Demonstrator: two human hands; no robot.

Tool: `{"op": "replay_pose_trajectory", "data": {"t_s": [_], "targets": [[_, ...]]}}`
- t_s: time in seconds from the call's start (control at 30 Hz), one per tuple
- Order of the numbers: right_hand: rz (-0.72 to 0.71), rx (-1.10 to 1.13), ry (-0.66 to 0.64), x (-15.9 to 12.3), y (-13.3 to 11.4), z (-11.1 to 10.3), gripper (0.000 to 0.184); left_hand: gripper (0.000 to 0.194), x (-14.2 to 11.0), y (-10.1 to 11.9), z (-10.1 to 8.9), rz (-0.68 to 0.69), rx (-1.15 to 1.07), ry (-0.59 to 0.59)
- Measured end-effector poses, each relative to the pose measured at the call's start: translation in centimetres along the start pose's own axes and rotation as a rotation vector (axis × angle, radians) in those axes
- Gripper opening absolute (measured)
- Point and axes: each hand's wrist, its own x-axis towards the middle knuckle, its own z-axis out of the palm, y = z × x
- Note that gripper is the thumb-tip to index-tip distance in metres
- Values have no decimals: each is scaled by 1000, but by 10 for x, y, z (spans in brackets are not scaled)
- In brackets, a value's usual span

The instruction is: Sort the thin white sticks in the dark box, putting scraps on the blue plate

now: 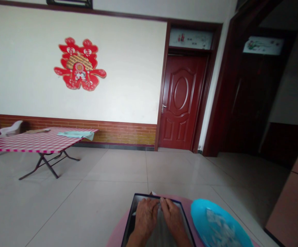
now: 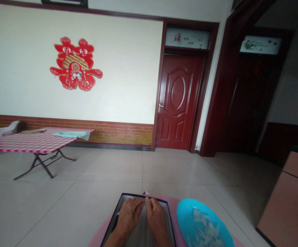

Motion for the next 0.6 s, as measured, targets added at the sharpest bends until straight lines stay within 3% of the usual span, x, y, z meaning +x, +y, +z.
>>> {"op": "replay_pose_trajectory", "data": {"t_s": [0.37, 0.6], "targets": [[-131, 30, -24, 1, 3, -4, 31, 29, -1, 0, 0, -35, -19, -25], [-29, 4, 3, 1, 3, -4, 40, 28, -2, 2, 1, -17, -6, 0]]}}
